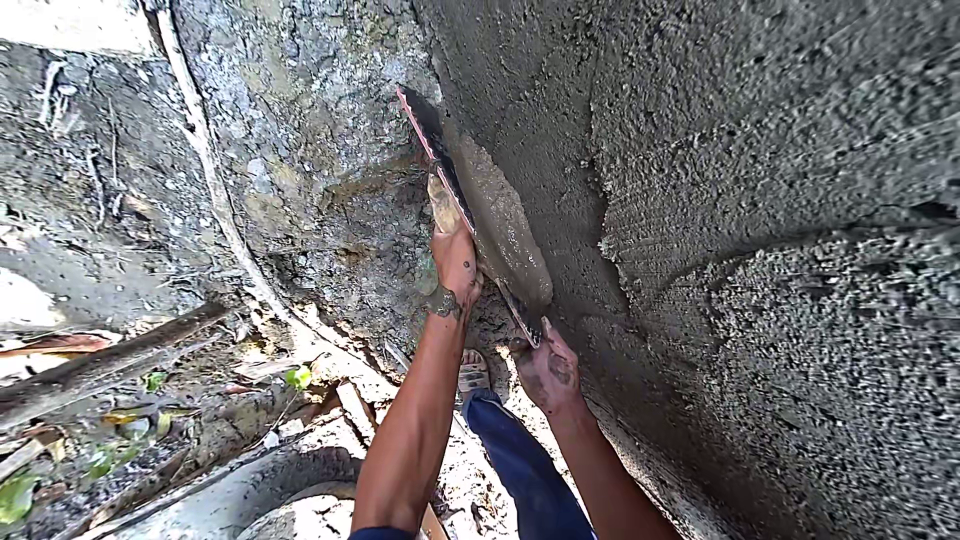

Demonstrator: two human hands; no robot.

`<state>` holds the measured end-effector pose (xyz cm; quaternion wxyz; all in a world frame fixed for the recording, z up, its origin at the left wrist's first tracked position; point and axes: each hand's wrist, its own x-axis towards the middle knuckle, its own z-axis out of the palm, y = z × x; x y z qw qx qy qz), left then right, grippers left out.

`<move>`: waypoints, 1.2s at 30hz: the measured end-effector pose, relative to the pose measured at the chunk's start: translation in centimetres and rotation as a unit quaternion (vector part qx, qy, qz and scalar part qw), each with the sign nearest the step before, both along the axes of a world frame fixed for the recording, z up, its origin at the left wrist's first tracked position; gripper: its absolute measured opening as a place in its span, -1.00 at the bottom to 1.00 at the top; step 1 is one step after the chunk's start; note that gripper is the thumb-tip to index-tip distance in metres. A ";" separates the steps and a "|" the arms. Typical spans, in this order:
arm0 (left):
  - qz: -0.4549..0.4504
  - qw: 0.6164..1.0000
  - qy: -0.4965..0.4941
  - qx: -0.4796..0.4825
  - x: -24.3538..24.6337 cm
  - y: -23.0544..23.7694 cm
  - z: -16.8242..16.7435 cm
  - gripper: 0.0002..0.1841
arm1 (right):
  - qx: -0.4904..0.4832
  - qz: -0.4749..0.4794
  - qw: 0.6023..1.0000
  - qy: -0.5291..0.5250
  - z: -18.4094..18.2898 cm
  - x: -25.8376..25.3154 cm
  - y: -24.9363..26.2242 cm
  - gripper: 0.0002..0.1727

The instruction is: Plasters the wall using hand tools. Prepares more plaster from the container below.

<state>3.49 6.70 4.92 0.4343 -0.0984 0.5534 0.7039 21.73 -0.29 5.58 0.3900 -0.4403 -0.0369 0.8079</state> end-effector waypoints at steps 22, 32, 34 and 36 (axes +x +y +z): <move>-0.001 0.998 0.054 -0.013 1.1 0.1 4.3 -0.78 | -0.016 -0.054 0.996 0.075 4.8 0.7 -0.6 -0.52; -0.048 0.994 0.100 -0.014 2.4 -1.5 7.5 -0.78 | -0.009 -0.067 0.994 0.082 7.7 1.2 -1.0 -0.47; -0.009 0.996 0.091 -0.003 2.4 -0.8 7.9 -0.79 | 0.005 -0.063 0.994 0.084 8.3 1.4 -1.2 -0.47; -0.020 0.993 0.112 -0.020 2.8 -1.2 8.6 -0.78 | 0.003 -0.069 0.993 0.097 8.8 1.7 -1.3 -0.47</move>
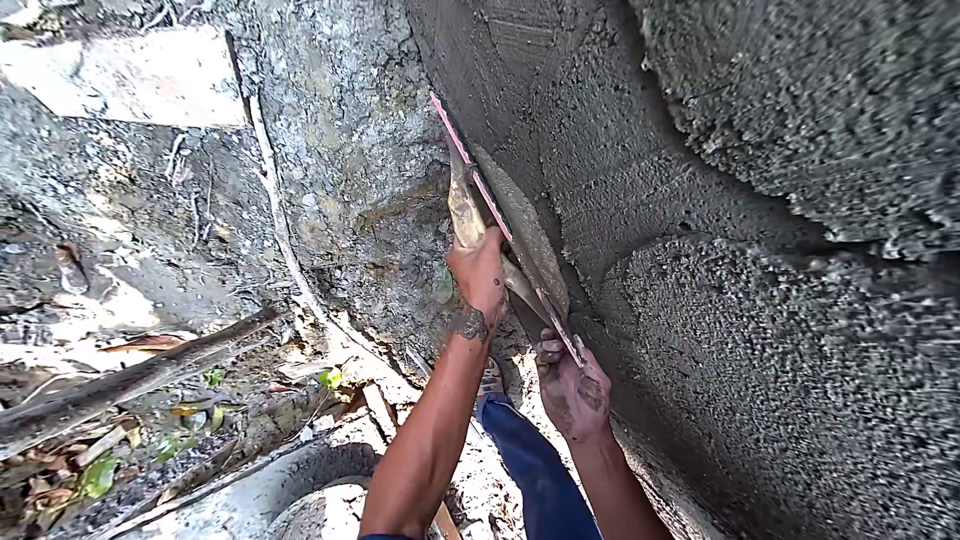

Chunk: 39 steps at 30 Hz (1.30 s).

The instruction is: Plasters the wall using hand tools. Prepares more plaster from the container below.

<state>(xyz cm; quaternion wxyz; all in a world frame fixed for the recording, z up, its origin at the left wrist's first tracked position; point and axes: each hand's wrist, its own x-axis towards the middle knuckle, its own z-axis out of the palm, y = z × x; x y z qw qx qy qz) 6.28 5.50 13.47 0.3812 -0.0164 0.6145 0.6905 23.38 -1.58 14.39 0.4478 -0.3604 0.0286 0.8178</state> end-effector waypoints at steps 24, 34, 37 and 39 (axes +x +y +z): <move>-0.030 0.999 -0.020 -0.001 2.4 -2.2 7.9 -0.70 | 0.027 -0.013 0.999 -0.015 6.8 2.2 -1.4 -0.49; -0.067 0.998 -0.016 0.006 2.6 -3.9 11.9 -0.72 | 0.056 -0.010 0.998 -0.012 10.1 3.1 -2.8 -0.61; -0.084 0.994 -0.029 0.057 2.5 -5.2 13.7 -0.72 | 0.086 0.004 0.996 -0.004 11.6 3.4 -3.5 -0.67; -0.093 0.990 -0.030 0.100 2.4 -7.0 15.2 -0.72 | 0.123 0.044 0.991 -0.012 12.8 3.8 -4.7 -0.69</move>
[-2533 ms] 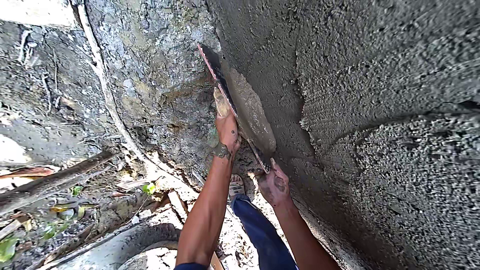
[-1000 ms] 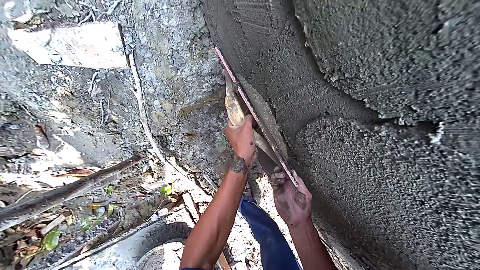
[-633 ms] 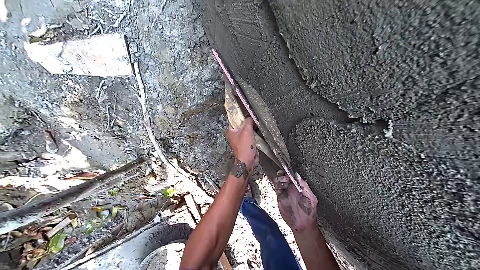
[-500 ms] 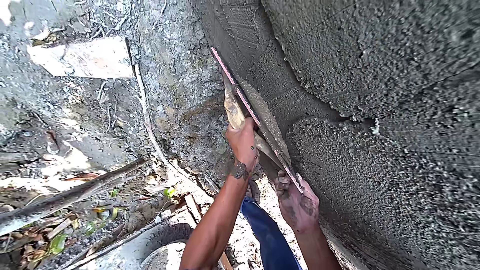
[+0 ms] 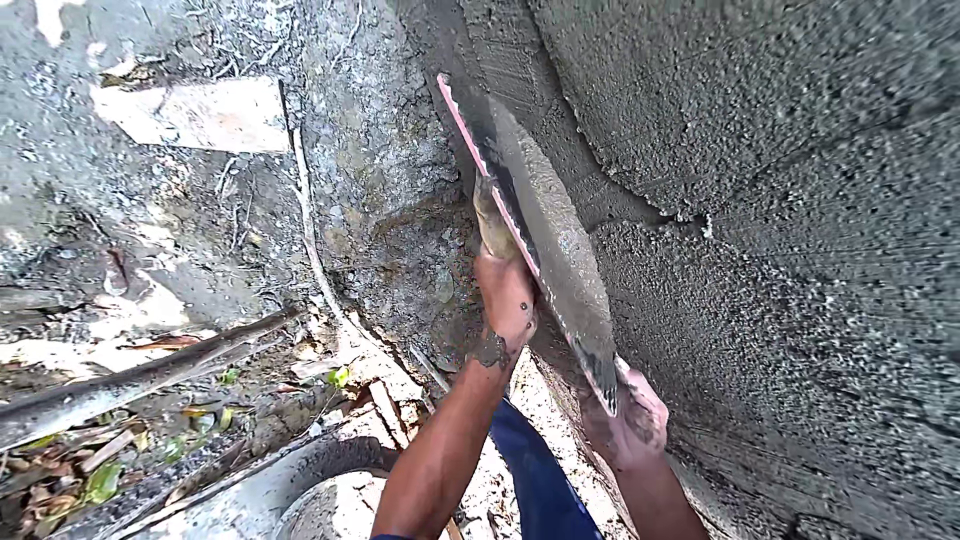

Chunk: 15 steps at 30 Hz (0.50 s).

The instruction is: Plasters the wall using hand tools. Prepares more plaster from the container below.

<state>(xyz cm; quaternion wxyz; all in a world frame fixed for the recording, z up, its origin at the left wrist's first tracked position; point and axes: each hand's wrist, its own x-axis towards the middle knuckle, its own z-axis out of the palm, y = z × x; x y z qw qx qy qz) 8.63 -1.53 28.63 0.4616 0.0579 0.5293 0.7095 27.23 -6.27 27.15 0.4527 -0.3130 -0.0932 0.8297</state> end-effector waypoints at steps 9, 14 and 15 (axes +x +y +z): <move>0.158 0.980 -0.110 -0.053 -1.7 -14.9 -6.2 -0.52 | -0.040 0.202 0.966 -0.154 -3.9 0.2 -9.6 -0.48; 0.189 0.973 -0.113 -0.069 -1.6 -23.6 -12.0 -0.53 | -0.065 0.287 0.937 -0.187 -9.2 0.1 -15.6 -0.42; 0.194 0.972 -0.115 -0.065 -1.5 -25.1 -12.7 -0.53 | -0.074 0.302 0.929 -0.202 -9.7 0.1 -16.6 -0.39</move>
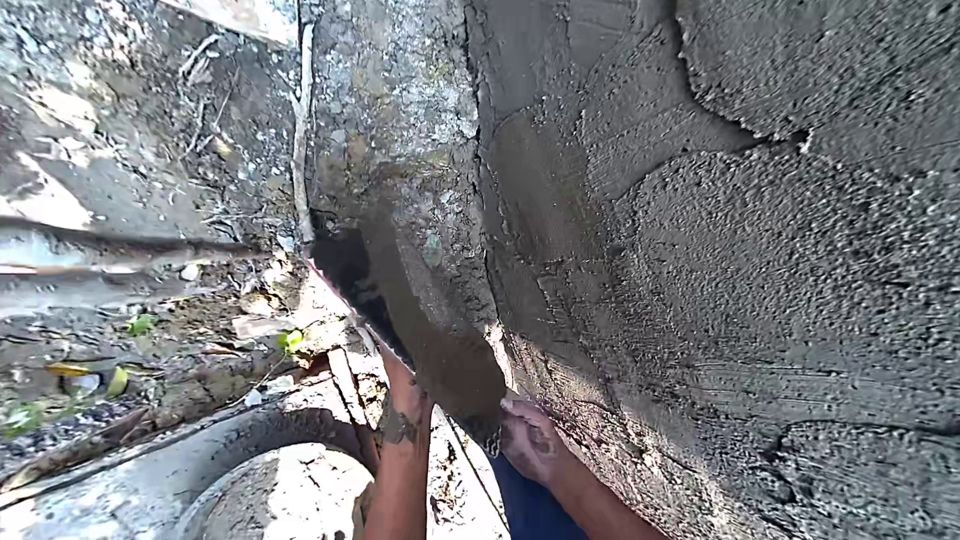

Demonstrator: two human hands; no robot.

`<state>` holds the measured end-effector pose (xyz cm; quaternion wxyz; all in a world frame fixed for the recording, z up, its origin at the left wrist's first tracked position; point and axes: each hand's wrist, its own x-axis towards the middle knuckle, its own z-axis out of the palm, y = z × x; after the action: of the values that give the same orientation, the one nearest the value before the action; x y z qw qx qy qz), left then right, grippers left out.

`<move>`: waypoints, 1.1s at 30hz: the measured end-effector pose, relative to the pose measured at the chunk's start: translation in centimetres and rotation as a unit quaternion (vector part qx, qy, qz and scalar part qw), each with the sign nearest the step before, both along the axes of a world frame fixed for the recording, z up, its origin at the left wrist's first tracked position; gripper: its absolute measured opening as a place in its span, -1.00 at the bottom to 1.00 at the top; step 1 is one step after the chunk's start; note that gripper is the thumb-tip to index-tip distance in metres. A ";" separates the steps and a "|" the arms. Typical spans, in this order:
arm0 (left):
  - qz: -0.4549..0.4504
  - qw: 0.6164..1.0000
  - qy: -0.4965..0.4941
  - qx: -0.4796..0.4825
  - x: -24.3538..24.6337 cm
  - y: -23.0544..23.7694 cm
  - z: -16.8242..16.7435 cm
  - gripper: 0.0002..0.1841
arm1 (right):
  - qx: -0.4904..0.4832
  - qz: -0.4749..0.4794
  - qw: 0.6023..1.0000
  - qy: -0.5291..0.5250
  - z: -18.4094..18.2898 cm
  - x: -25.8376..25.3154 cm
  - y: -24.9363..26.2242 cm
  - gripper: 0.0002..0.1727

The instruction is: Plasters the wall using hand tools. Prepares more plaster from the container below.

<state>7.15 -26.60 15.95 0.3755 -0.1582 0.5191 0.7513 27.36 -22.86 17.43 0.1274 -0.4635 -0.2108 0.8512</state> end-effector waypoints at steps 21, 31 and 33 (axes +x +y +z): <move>-0.053 0.996 -0.070 -0.030 6.4 6.2 -10.0 -0.43 | -0.032 -0.027 0.989 -0.141 -6.1 6.7 2.0 -0.45; -0.170 0.984 -0.039 -0.039 14.6 16.1 -16.6 -0.56 | -0.050 -0.272 0.949 -0.149 -11.1 10.3 8.2 -0.62; -0.184 0.982 -0.039 -0.024 15.1 16.6 -16.9 -0.53 | -0.053 -0.290 0.945 -0.144 -10.8 10.5 8.3 -0.62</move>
<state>22.20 -9.96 -0.93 0.5233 -0.0981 0.5422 0.6500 37.82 -14.52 6.63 0.3124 -0.6285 -0.0377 0.7114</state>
